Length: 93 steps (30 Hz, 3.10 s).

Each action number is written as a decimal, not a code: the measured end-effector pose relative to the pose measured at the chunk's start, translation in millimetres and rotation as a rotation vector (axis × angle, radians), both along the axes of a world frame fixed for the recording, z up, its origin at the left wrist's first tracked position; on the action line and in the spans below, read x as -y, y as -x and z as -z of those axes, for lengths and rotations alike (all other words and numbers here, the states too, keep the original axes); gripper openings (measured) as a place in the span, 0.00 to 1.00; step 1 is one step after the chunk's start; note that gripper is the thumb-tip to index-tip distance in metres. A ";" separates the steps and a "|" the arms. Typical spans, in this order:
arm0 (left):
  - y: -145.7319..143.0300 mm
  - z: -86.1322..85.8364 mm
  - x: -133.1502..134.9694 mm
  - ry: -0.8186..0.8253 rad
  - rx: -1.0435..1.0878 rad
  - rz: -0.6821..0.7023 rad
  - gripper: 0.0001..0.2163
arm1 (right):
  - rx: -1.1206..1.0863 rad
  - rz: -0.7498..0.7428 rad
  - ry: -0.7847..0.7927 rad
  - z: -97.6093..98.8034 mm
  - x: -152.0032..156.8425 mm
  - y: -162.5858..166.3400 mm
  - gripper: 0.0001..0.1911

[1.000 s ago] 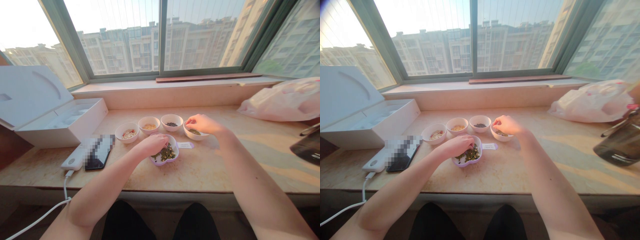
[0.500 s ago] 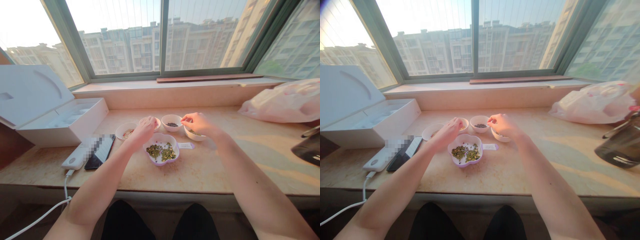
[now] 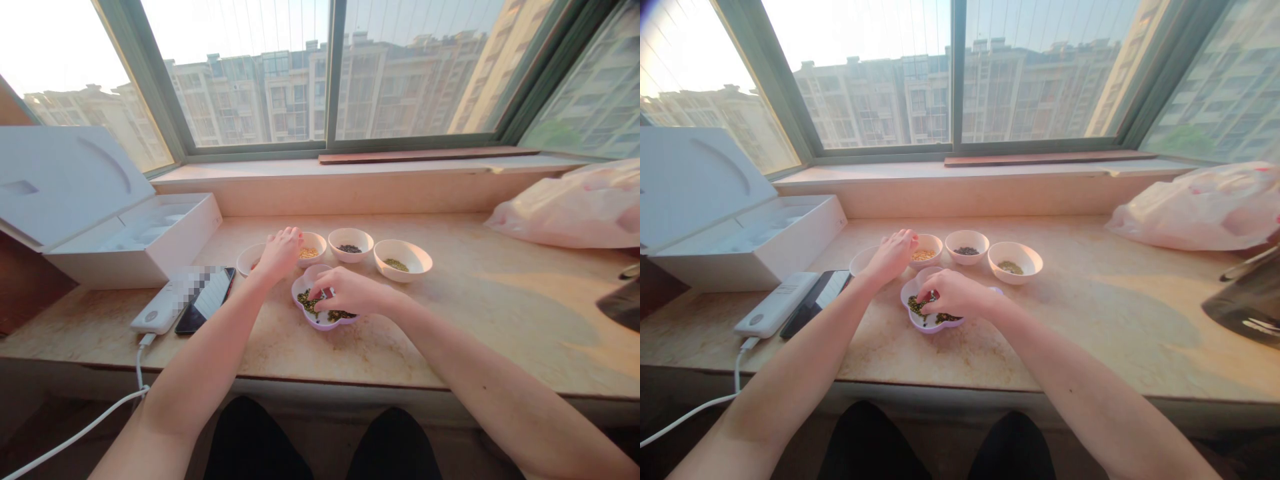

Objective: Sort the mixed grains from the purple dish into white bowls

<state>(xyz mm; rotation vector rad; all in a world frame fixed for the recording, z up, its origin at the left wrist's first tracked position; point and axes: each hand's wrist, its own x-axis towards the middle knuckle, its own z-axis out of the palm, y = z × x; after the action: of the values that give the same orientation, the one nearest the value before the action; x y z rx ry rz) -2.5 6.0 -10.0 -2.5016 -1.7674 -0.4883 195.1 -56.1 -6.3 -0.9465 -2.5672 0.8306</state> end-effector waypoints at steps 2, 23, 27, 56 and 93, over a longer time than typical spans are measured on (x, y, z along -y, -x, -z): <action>-0.9 1.5 -2.1 -0.003 0.035 -0.008 0.15 | 0.049 -0.007 -0.023 1.5 -1.0 2.6 0.08; -5.6 0.5 2.7 0.024 -0.087 0.121 0.15 | 0.223 -0.057 0.058 2.5 -4.5 4.7 0.06; -6.3 -0.5 1.6 0.044 0.028 0.075 0.16 | 0.250 -0.075 -0.001 6.0 -4.1 5.2 0.09; -24.3 -7.4 19.3 -0.079 0.530 0.381 0.10 | -0.655 0.414 0.348 7.6 -30.8 -16.3 0.25; -5.3 -2.0 2.2 -0.036 0.038 -0.018 0.16 | 0.010 0.127 -0.190 27.9 -26.7 4.5 0.14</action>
<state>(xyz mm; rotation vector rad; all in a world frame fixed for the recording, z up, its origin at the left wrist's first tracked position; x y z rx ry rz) 2.8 3.8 -8.0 -2.4662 -1.7757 -0.5648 190.6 -29.4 -34.2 -1.0426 -2.5094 0.5386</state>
